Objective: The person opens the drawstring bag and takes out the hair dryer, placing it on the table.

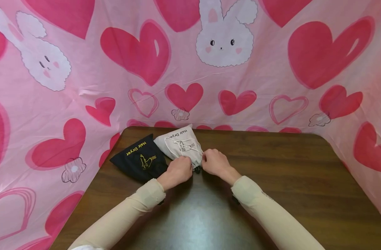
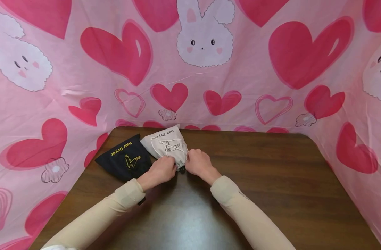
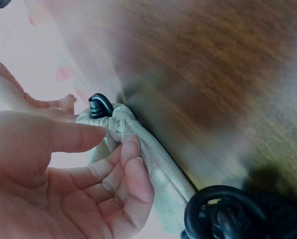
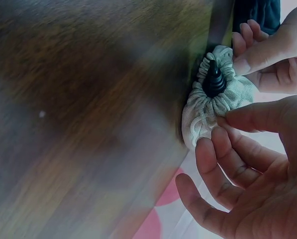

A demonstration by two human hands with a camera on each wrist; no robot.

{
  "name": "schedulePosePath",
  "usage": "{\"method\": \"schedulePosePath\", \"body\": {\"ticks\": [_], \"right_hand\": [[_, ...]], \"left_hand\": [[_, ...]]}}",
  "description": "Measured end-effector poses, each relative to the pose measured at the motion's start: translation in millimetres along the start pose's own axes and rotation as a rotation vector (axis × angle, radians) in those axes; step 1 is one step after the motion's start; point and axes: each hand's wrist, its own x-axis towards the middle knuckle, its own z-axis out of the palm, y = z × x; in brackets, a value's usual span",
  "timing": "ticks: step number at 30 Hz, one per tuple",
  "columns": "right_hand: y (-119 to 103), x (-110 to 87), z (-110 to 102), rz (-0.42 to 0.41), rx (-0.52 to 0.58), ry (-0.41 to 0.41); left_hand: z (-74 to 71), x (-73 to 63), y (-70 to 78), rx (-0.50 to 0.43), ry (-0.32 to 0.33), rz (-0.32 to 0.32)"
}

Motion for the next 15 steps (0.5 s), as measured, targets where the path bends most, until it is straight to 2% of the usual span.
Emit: {"method": "schedulePosePath", "body": {"ticks": [7, 10, 14, 15], "right_hand": [[3.2, -3.5, -2.0, 0.0, 0.008, 0.008], [5.3, -4.8, -2.2, 0.002, 0.004, 0.013], [7.7, -6.3, -3.0, 0.005, 0.004, 0.018], [8.4, -6.6, -3.2, 0.006, 0.007, 0.018]], "left_hand": [[2.5, 2.6, 2.4, -0.011, -0.013, 0.007], [7.5, 5.9, 0.1, -0.016, -0.007, 0.031], [7.7, 5.9, 3.8, 0.002, 0.0, 0.038], [4.0, 3.6, 8.1, 0.009, -0.007, 0.024]]}}
